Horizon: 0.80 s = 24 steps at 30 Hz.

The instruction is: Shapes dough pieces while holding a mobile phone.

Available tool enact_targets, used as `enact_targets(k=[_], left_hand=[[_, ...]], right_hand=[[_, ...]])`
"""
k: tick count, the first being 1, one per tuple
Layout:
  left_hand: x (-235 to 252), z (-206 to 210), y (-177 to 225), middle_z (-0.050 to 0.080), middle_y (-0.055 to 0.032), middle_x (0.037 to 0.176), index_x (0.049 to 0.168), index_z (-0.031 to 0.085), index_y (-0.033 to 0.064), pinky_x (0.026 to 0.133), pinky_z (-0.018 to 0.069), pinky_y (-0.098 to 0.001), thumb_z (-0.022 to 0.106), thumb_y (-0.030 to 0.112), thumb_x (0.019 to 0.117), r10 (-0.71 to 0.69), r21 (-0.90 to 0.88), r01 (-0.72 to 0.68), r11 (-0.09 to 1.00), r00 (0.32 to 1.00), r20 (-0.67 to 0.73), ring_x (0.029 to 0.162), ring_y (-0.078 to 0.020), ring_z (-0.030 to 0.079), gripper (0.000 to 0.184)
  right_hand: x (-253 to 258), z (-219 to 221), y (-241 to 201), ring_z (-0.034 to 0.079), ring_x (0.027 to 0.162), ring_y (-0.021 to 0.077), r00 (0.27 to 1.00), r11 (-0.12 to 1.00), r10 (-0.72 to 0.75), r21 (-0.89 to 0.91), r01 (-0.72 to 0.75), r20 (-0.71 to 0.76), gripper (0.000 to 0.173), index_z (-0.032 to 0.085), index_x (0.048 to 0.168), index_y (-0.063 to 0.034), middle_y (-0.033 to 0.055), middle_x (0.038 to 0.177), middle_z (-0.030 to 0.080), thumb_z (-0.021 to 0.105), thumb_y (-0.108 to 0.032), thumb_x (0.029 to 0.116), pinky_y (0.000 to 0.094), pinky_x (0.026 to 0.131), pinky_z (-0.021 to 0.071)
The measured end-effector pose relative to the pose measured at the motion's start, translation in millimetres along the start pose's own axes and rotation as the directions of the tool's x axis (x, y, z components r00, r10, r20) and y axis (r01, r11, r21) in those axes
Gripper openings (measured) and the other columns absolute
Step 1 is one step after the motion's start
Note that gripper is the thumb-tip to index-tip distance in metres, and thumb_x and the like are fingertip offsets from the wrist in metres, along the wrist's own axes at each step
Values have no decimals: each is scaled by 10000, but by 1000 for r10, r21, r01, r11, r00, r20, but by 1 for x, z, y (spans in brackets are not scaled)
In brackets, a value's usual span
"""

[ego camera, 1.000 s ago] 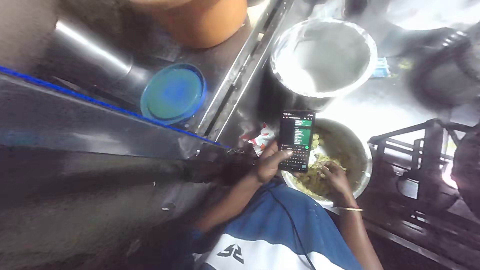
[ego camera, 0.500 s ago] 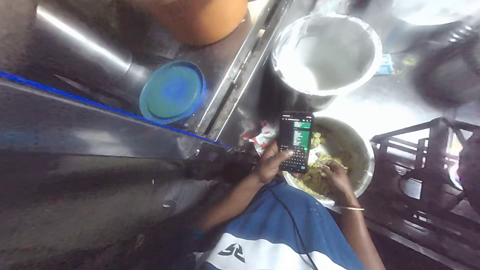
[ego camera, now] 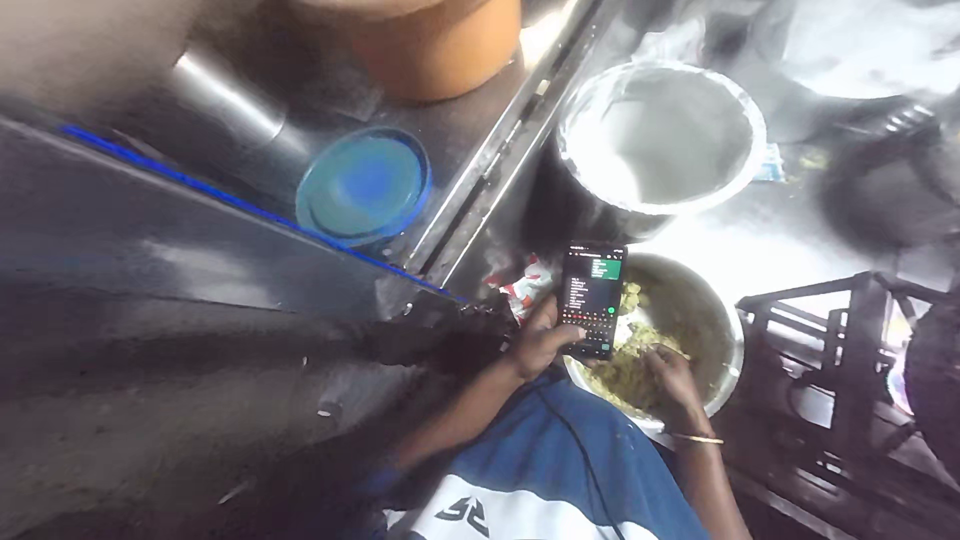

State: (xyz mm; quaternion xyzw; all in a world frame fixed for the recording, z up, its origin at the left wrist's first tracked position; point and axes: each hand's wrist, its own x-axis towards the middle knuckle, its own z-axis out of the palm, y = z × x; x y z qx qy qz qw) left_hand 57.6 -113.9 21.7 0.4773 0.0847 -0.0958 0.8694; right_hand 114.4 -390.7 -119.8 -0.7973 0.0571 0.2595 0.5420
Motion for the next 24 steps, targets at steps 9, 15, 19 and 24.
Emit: enact_targets(k=[9,15,19,24], left_hand=[[-2,1,-3,678,-110,1149,1467,309,51,749,644,-375,632,-34,869,37,100,-25,995,991,-126,937,-211,725,686],[-6,-10,-5,641,-135,1243,1518,245,62,839,632,-459,563,39,921,62,42,-60,997,997,-53,1040,-257,705,676],[-10,-9,-7,637,-119,1251,1497,330,43,979,557,-412,484,101,958,-11,58,18,998,991,-133,1108,-191,662,564],[-20,-9,-16,678,-109,1166,1395,463,34,931,577,-403,460,122,990,-112,-33,107,994,964,-240,1048,-189,682,415]], right_hand=[[-10,1,-9,530,506,42,1000,996,14,89,-13,-10,338,582,727,-63,-38,595,561,537,-164,1047,236,507,494],[-9,4,-2,398,414,18,998,989,-16,146,25,-65,455,486,605,-142,-92,482,416,498,-215,1054,219,432,393],[-4,-1,-2,453,522,12,986,996,-15,81,29,-167,324,577,764,-73,-61,614,483,539,-231,1044,216,522,432],[-4,-3,-11,622,766,44,987,985,64,167,-39,-148,283,642,1149,17,33,912,663,513,-217,1058,260,721,560]])
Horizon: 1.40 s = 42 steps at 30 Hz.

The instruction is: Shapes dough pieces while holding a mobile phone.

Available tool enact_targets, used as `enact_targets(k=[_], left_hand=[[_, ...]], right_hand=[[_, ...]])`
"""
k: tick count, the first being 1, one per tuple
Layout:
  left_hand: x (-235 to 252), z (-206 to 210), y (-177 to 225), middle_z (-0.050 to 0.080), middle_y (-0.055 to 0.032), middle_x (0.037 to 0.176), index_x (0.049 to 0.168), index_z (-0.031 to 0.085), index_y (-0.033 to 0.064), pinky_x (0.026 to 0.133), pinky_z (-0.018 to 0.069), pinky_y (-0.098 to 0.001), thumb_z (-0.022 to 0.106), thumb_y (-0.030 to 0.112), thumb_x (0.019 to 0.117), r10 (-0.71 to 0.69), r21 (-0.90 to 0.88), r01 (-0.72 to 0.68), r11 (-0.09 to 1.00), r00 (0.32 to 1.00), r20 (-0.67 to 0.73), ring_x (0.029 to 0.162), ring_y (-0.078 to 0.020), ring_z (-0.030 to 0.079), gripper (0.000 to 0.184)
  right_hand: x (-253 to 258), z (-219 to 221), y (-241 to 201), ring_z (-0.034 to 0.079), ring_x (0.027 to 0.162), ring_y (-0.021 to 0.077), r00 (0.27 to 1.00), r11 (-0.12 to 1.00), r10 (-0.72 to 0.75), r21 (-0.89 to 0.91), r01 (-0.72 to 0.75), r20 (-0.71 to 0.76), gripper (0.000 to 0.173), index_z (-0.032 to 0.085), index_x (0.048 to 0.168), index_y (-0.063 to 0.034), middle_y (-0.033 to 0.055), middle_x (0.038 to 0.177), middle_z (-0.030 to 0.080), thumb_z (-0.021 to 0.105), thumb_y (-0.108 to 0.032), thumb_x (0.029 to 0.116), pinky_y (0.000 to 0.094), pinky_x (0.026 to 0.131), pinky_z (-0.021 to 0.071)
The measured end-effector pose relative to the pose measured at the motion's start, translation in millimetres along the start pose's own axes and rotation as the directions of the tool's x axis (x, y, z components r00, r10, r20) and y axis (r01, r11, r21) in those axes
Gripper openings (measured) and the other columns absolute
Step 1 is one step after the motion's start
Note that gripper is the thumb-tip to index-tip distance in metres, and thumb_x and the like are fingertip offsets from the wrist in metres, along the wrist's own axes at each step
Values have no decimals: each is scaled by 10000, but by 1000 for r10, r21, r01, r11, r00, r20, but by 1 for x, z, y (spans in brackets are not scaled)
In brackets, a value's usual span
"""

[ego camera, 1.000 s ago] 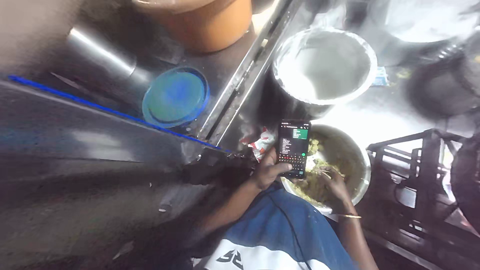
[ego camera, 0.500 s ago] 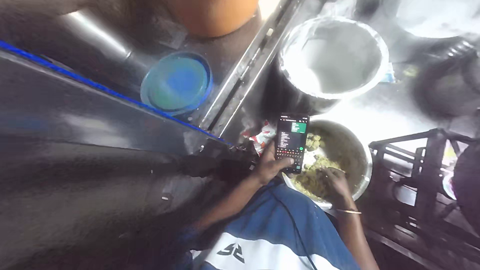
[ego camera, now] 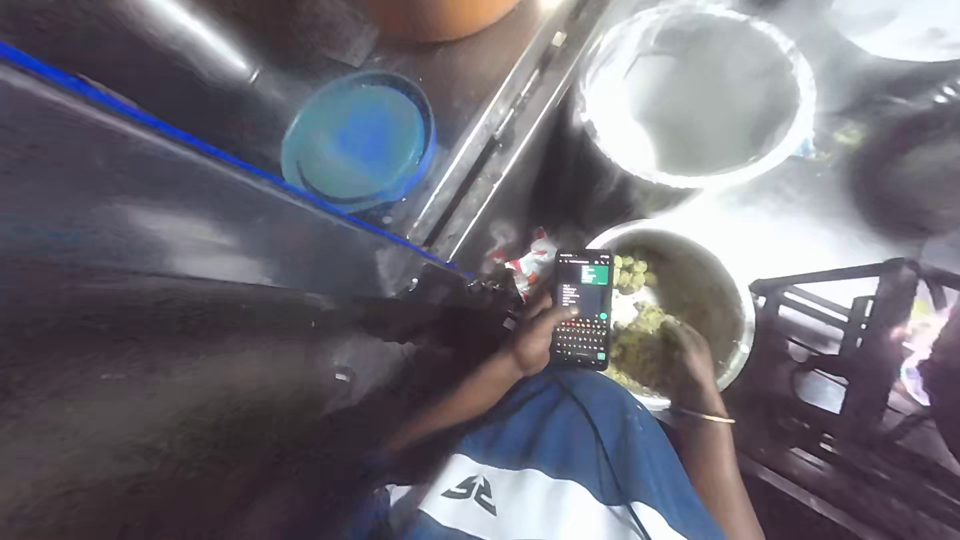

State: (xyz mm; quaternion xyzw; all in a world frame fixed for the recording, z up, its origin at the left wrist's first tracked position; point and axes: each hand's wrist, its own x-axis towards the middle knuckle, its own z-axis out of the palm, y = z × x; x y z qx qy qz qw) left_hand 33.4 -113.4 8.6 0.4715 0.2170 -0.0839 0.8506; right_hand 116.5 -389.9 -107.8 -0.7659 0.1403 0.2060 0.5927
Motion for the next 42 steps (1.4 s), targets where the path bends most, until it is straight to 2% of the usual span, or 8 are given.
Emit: enact_targets(k=[3,13,18,25,34,37,40,42], left_hand=[[-6,0,-4,687,-93,1125,1341,507,40,918,577,-384,464,161,996,-72,-6,71,997,995,-70,1033,-171,682,369],[-6,-2,-2,661,-79,1168,1313,558,46,973,537,-353,416,279,1066,-62,68,76,995,979,-192,1100,-132,636,367],[-8,-2,-5,678,-66,1166,1305,561,55,973,546,-349,359,297,1076,-34,84,48,995,986,-165,1099,-124,648,390],[-11,-5,-7,694,-86,1130,1314,545,56,937,573,-378,280,291,1090,-58,83,69,994,990,-129,1053,-161,677,419],[-16,-15,-12,616,-145,1348,1470,414,96,1028,528,-516,329,499,1021,-26,-189,49,981,992,122,1238,-292,613,609],[-14,-23,-14,572,-182,1407,1508,370,110,1022,516,-577,478,576,944,-54,-298,116,948,977,208,1277,-353,585,739],[-9,-33,-19,546,-204,1435,1540,334,146,968,509,-678,598,628,883,-20,-308,113,945,956,291,1267,-438,576,857],[-8,-34,-18,558,-177,1432,1548,325,164,951,523,-675,667,656,844,2,-273,78,959,959,283,1258,-424,590,924]], right_hand=[[-3,2,2,555,590,15,999,996,-13,86,16,-31,284,636,914,-77,-68,688,581,474,-257,1061,223,570,523],[1,0,4,618,637,38,998,999,28,37,-30,63,237,634,1043,-21,-16,815,676,473,-192,1076,236,591,554],[-10,5,2,481,482,17,999,993,-5,117,10,-44,369,594,799,-110,-89,591,521,450,-302,1078,220,476,465],[-7,2,1,641,875,53,998,991,42,130,-35,-51,348,604,1267,7,38,1038,670,506,-250,1055,274,796,570],[-12,-8,-27,467,457,15,996,868,7,495,40,-92,381,613,830,-115,-77,576,539,383,-272,1090,192,448,439],[-3,-8,-28,525,558,64,997,996,11,84,-5,-70,367,659,909,-16,-13,673,569,491,-295,1077,268,540,492],[9,4,-30,650,1142,195,996,981,-25,-192,40,83,538,482,1450,-21,156,1320,630,672,-186,975,377,963,562],[8,19,-44,597,1259,360,980,857,4,-506,101,201,620,459,1471,38,267,1381,585,704,-164,938,519,1082,477]])
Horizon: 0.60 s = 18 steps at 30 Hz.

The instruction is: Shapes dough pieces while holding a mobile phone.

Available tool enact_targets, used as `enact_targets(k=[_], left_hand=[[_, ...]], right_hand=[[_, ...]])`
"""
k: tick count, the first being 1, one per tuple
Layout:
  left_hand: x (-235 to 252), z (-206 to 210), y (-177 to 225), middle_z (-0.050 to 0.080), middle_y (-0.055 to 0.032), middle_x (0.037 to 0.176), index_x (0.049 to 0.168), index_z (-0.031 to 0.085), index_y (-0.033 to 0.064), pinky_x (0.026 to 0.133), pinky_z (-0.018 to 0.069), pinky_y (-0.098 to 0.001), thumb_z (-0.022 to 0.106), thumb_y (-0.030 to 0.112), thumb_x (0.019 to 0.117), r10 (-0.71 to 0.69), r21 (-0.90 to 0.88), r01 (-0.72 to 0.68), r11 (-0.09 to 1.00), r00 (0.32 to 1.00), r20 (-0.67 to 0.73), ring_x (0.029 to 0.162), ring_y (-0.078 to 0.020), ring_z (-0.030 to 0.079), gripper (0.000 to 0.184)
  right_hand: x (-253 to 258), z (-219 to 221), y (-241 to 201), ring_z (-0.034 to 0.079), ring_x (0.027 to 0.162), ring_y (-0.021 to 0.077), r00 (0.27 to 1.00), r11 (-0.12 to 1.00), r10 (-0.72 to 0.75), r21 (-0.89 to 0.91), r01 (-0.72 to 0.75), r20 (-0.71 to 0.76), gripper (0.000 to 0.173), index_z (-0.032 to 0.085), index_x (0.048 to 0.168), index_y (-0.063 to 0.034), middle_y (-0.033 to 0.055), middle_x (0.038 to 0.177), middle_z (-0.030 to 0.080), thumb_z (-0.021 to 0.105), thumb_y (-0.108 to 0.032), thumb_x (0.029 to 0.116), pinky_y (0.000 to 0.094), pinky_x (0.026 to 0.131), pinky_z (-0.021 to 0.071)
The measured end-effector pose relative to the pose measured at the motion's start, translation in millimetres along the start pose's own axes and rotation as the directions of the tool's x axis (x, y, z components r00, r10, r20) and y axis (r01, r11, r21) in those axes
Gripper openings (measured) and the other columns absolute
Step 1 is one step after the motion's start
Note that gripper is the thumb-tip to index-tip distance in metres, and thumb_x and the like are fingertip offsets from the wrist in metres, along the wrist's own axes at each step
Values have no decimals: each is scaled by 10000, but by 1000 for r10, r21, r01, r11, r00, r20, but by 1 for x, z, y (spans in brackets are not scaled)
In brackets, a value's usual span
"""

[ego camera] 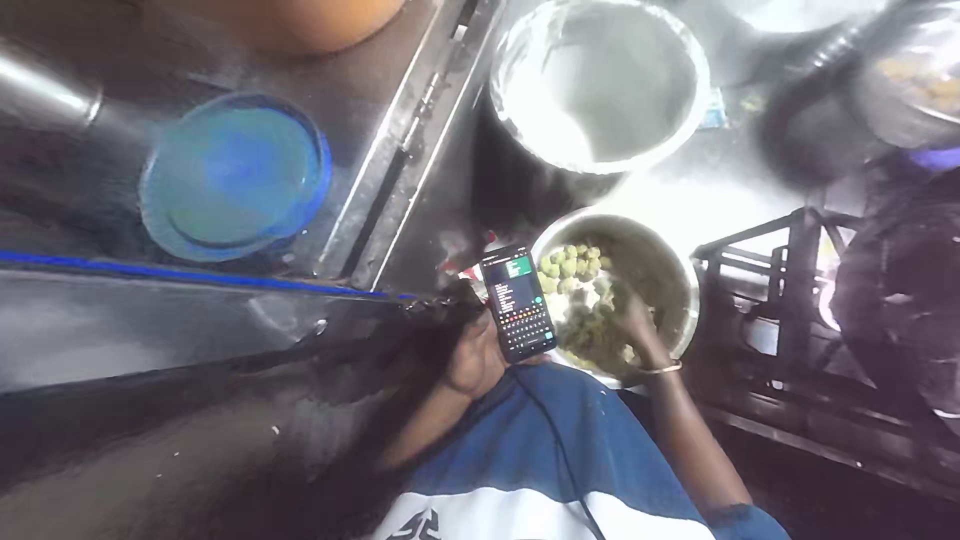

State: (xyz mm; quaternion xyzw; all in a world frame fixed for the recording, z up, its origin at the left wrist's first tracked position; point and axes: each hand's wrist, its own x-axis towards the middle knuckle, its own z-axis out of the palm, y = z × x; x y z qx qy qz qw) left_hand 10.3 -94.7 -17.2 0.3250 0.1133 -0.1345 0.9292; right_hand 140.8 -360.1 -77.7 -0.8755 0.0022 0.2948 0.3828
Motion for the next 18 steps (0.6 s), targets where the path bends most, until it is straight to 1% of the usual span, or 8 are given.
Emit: enact_targets(k=[2,4,9,11,12,14,16,18], left_hand=[[0,3,2,574,-146,1420,1540,331,136,942,545,-649,658,651,861,39,65,-36,997,999,-33,1257,-382,601,912],[1,5,4,579,-132,1415,1532,337,106,925,567,-619,642,643,887,98,114,-95,989,995,-22,1252,-348,610,893],[5,6,8,605,-130,1371,1507,384,59,886,598,-562,605,621,927,188,186,-181,966,982,-25,1204,-303,639,836],[7,8,12,622,-122,1340,1494,368,53,850,616,-541,599,625,929,185,198,-175,964,982,-35,1166,-299,662,836],[8,7,12,616,-129,1346,1504,360,47,861,611,-544,592,636,929,181,205,-171,964,983,-34,1171,-303,656,855],[10,5,12,610,-134,1353,1503,359,39,879,604,-541,581,657,922,178,218,-162,962,982,-57,1178,-298,651,878],[11,5,10,606,-123,1363,1512,358,40,905,597,-528,587,663,911,185,226,-162,961,979,-87,1193,-275,644,896],[13,6,10,614,-124,1346,1500,374,32,917,591,-519,597,658,908,183,231,-154,961,977,-110,1181,-264,647,889]], right_hand=[[-4,15,-18,635,1159,434,964,941,45,-334,47,264,399,615,1317,40,289,1246,648,645,-170,979,615,1007,484],[-2,43,-13,647,1108,430,875,863,110,-481,151,471,317,685,1196,16,264,1173,676,651,-195,962,627,964,495],[9,66,-19,645,1068,444,682,758,169,-536,372,712,319,686,1127,43,271,1117,677,579,-233,1010,652,930,480],[18,48,-19,661,1051,401,629,814,79,-414,407,773,274,707,1145,24,245,1105,696,645,-187,983,620,947,493],[18,34,-12,673,1036,338,646,878,8,-315,362,764,264,702,1175,7,209,1107,705,657,-158,974,564,955,516],[8,9,-3,677,965,201,777,981,-108,-61,185,620,281,678,1214,-5,137,1081,707,639,-146,975,430,911,556],[-7,0,5,656,873,103,926,970,-134,239,49,353,349,622,1265,8,81,1053,681,607,-121,941,316,806,578],[-11,3,19,639,755,86,991,889,-30,456,-32,127,347,586,1293,2,57,984,669,581,-172,992,292,675,580]])
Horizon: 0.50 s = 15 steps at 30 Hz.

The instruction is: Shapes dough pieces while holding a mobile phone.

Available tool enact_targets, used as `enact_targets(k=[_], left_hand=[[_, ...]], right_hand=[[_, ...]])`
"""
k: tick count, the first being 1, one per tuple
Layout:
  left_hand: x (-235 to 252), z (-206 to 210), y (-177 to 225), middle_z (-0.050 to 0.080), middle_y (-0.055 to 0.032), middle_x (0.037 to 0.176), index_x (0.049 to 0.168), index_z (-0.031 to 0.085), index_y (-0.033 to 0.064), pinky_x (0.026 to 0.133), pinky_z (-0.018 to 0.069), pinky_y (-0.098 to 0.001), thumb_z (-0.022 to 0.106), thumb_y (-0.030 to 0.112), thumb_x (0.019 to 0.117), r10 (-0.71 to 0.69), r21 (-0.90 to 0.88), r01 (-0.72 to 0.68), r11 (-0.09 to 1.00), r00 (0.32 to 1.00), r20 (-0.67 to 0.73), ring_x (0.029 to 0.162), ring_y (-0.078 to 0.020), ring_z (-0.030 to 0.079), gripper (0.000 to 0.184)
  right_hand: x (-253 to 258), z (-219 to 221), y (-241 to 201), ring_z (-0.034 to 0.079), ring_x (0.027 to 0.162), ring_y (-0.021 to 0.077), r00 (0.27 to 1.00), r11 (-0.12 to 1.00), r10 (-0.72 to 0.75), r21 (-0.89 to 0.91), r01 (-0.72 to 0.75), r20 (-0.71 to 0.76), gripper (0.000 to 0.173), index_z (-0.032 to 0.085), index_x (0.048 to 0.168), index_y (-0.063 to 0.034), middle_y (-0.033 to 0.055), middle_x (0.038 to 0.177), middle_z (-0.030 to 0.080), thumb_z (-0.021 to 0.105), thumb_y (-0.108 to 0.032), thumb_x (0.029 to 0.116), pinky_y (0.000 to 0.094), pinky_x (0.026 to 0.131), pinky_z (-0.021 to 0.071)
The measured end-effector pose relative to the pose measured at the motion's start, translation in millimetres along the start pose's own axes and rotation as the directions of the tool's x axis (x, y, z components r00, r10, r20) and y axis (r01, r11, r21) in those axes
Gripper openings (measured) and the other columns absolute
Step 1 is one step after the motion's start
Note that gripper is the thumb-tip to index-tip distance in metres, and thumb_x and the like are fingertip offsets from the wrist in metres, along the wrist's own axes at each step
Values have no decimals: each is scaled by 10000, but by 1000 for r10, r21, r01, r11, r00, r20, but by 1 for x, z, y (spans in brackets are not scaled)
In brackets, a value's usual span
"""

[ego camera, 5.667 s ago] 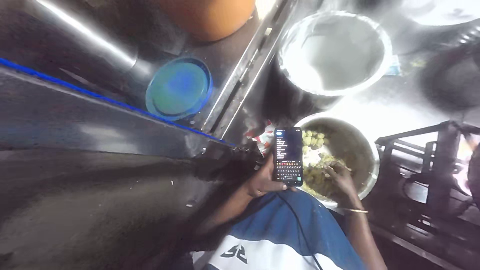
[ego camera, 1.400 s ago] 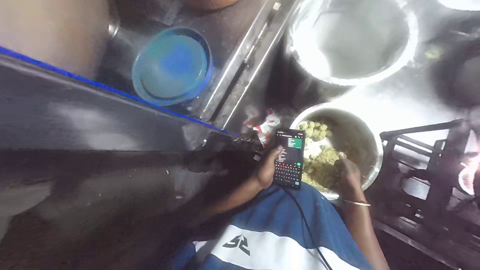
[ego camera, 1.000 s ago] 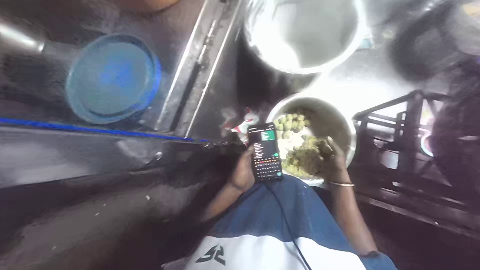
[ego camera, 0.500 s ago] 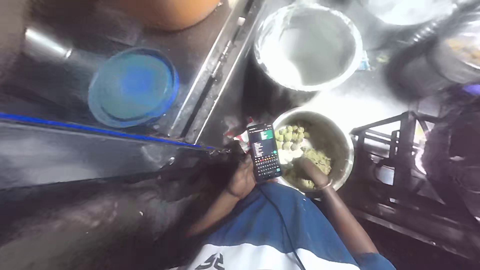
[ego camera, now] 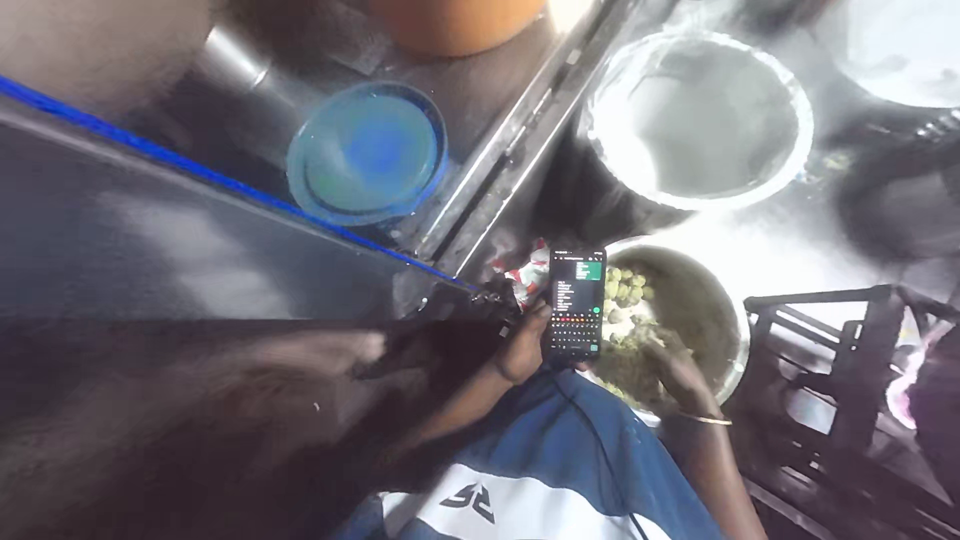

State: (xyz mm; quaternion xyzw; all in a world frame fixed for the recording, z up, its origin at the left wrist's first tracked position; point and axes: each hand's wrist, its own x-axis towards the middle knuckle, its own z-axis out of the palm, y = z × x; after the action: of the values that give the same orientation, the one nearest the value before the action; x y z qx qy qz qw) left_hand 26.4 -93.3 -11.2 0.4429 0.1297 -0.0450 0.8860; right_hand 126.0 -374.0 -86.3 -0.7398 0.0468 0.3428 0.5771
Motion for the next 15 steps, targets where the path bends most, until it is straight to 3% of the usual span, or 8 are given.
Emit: enact_targets(k=[3,4,6,7,9,12,13,15], left_hand=[[5,2,3,618,-131,1335,1500,370,46,879,606,-524,572,644,928,-18,5,17,1000,999,36,1155,-280,660,852],[6,3,4,630,-127,1319,1493,378,55,871,610,-520,587,655,915,-25,6,25,1000,999,42,1138,-280,670,859],[8,6,6,643,-110,1303,1490,390,73,868,615,-507,624,670,882,-32,16,32,999,999,41,1128,-267,677,884],[9,7,7,646,-113,1295,1485,400,75,855,618,-507,635,657,880,-31,10,30,999,998,47,1119,-270,680,871],[12,6,7,646,-139,1278,1483,399,74,804,629,-517,654,638,881,-31,-23,32,999,997,72,1081,-298,693,863],[13,4,10,647,-148,1277,1480,379,70,793,630,-513,649,622,894,-22,-52,27,998,995,95,1061,-311,699,849],[13,5,12,645,-142,1283,1487,375,69,804,629,-508,646,622,896,-19,-50,24,998,995,93,1071,-303,697,854],[13,9,16,652,-133,1276,1484,380,64,785,639,-504,659,646,879,-18,-42,21,999,997,72,1069,-295,703,884]], right_hand=[[3,-5,18,621,605,91,984,987,11,161,18,-179,201,654,1045,-16,12,746,658,534,-173,1009,287,556,563],[1,-7,21,651,634,98,985,979,-25,194,58,-170,180,665,1019,-9,20,765,690,533,-127,985,289,585,584],[1,-9,28,707,849,134,982,971,-146,173,165,-120,243,689,1120,12,74,989,737,616,-12,889,327,775,624],[0,-7,26,708,901,145,979,977,-161,117,176,-127,352,662,1197,17,102,1072,721,673,21,846,336,807,626],[-4,5,13,684,837,134,974,992,-123,2,125,-191,427,628,1229,12,116,1065,689,741,-5,817,330,741,612],[-7,25,3,581,646,79,964,994,-87,-84,67,-252,332,631,1169,5,67,900,650,711,-190,913,283,589,535],[-9,27,2,594,666,126,977,989,-64,-144,35,-203,388,600,1242,-4,99,928,649,696,-200,921,331,600,540],[-9,24,-3,689,937,286,998,938,60,-343,-53,10,678,383,1506,-75,202,1144,666,704,-120,910,493,836,587]])
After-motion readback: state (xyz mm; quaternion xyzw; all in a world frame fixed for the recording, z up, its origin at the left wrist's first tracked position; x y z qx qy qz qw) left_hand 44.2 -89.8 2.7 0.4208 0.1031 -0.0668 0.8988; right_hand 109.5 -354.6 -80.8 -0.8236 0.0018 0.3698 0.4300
